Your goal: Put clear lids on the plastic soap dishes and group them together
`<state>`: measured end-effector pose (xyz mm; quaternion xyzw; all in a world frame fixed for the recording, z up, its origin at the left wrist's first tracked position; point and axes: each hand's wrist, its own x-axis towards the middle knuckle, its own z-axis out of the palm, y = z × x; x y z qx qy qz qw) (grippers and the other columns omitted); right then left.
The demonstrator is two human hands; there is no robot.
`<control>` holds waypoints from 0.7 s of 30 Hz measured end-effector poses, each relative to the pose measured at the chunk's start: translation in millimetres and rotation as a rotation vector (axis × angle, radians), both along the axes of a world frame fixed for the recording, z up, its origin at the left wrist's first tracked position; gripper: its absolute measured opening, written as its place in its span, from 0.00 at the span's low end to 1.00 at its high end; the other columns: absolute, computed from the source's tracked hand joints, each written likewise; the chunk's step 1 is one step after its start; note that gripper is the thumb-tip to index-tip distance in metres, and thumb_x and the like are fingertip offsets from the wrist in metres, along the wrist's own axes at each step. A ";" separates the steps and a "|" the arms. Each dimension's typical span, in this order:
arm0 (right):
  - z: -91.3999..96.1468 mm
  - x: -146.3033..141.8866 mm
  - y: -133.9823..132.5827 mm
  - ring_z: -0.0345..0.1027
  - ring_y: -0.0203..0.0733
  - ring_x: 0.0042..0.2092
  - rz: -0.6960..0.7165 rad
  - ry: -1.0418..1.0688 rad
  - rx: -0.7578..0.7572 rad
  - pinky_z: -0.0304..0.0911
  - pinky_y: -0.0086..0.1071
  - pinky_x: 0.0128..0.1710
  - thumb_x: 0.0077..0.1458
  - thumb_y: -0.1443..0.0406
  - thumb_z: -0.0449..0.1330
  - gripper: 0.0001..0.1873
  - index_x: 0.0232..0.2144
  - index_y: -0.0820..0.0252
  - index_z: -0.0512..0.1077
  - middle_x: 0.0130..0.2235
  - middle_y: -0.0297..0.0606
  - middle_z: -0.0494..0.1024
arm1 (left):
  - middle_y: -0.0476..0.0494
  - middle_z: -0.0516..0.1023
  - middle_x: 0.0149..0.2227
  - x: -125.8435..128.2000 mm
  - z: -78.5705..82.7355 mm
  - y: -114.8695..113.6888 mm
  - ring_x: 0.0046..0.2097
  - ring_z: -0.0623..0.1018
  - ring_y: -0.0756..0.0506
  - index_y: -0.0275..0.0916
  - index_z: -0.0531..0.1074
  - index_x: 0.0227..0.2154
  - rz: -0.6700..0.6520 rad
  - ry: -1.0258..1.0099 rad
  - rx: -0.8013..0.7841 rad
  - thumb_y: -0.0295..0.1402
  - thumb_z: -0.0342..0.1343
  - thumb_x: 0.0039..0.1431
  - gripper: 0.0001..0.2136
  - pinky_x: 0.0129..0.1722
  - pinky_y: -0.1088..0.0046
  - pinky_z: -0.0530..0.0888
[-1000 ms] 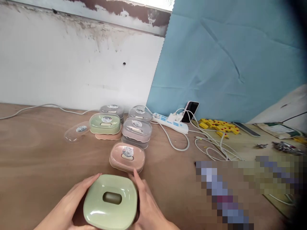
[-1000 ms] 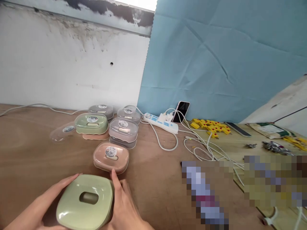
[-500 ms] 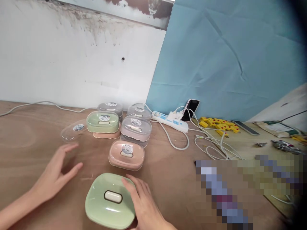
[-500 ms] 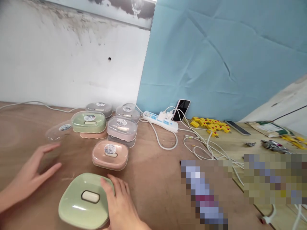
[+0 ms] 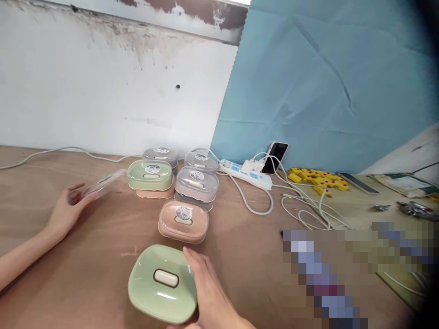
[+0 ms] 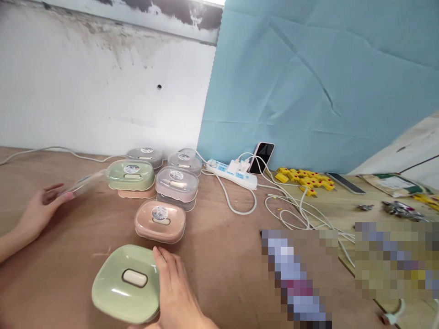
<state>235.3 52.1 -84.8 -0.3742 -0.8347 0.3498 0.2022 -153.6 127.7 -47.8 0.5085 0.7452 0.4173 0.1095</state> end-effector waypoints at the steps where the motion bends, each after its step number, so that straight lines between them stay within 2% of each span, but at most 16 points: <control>1: -0.3 -0.4 -0.3 0.50 0.66 0.62 -0.009 0.018 -0.020 0.52 0.55 0.59 0.32 0.48 0.72 0.68 0.66 0.62 0.39 0.62 0.59 0.52 | 0.51 0.79 0.48 4.2 1.7 -8.8 0.54 0.73 0.39 0.37 0.62 0.55 -0.005 -0.055 0.017 0.50 0.48 0.59 0.27 0.44 0.63 0.77; 2: -0.5 -0.8 -0.5 0.48 0.66 0.63 -0.016 0.038 -0.035 0.51 0.54 0.60 0.32 0.50 0.73 0.69 0.66 0.62 0.38 0.63 0.59 0.51 | 0.55 0.80 0.44 9.1 2.9 -18.8 0.53 0.74 0.41 0.38 0.64 0.52 -0.019 -0.127 0.033 0.50 0.46 0.61 0.24 0.45 0.64 0.76; 4: -0.7 -1.4 -0.8 0.47 0.65 0.64 -0.020 0.081 -0.051 0.51 0.53 0.60 0.31 0.53 0.74 0.71 0.66 0.62 0.33 0.62 0.60 0.50 | 0.61 0.82 0.39 21.7 3.7 -42.4 0.51 0.76 0.43 0.41 0.70 0.44 -0.050 -0.403 0.062 0.49 0.43 0.64 0.19 0.46 0.67 0.76; 6: -0.3 -1.5 -1.2 0.51 0.62 0.62 -0.008 0.128 -0.060 0.53 0.51 0.59 0.30 0.56 0.75 0.74 0.65 0.61 0.29 0.61 0.58 0.53 | 0.62 0.82 0.39 38.7 2.2 -69.4 0.53 0.75 0.43 0.46 0.72 0.39 -0.055 -0.597 0.024 0.52 0.42 0.63 0.19 0.46 0.69 0.76; 8: 0.4 -1.0 -1.9 0.55 0.59 0.61 0.013 0.161 -0.068 0.56 0.48 0.59 0.30 0.58 0.75 0.75 0.65 0.59 0.27 0.59 0.56 0.55 | 0.60 0.81 0.43 59.9 -0.9 -96.9 0.53 0.74 0.40 0.50 0.72 0.41 -0.090 -0.638 -0.017 0.56 0.44 0.59 0.20 0.45 0.67 0.77; 11: -0.1 0.2 -3.3 0.55 0.58 0.61 0.049 0.176 -0.053 0.56 0.44 0.59 0.32 0.59 0.75 0.73 0.65 0.59 0.28 0.61 0.55 0.55 | 0.53 0.77 0.50 92.1 -6.0 -129.1 0.53 0.74 0.34 0.52 0.69 0.47 -0.392 -0.580 -0.115 0.61 0.58 0.42 0.30 0.48 0.62 0.77; 12: -0.7 0.5 -3.7 0.55 0.58 0.61 0.065 0.176 -0.037 0.56 0.44 0.59 0.32 0.58 0.75 0.73 0.65 0.60 0.28 0.61 0.56 0.55 | 0.49 0.74 0.53 100.5 -7.3 -135.5 0.54 0.72 0.32 0.51 0.68 0.49 -0.473 -0.541 -0.141 0.59 0.60 0.41 0.32 0.50 0.59 0.75; 14: -1.7 0.9 -4.3 0.53 0.59 0.62 0.089 0.170 0.002 0.55 0.44 0.60 0.31 0.55 0.75 0.74 0.65 0.62 0.28 0.62 0.58 0.54 | 0.44 0.70 0.57 110.9 -9.3 -141.4 0.57 0.69 0.31 0.51 0.68 0.51 -0.556 -0.389 -0.176 0.55 0.62 0.42 0.32 0.53 0.55 0.72; 17: -1.0 1.7 -4.8 0.54 0.58 0.62 0.104 0.163 0.023 0.55 0.44 0.60 0.32 0.52 0.74 0.74 0.65 0.63 0.27 0.61 0.57 0.57 | 0.43 0.68 0.59 111.8 -11.6 -138.5 0.58 0.68 0.31 0.53 0.68 0.51 -0.657 -0.138 -0.150 0.54 0.62 0.44 0.30 0.54 0.50 0.69; 21: 5.0 3.8 -5.3 0.48 0.58 0.65 0.077 0.185 -0.002 0.53 0.45 0.61 0.37 0.51 0.72 0.65 0.65 0.62 0.37 0.64 0.57 0.51 | 0.44 0.66 0.60 104.2 -11.6 -130.4 0.57 0.69 0.34 0.56 0.66 0.54 -0.813 0.061 -0.056 0.56 0.56 0.50 0.28 0.51 0.52 0.72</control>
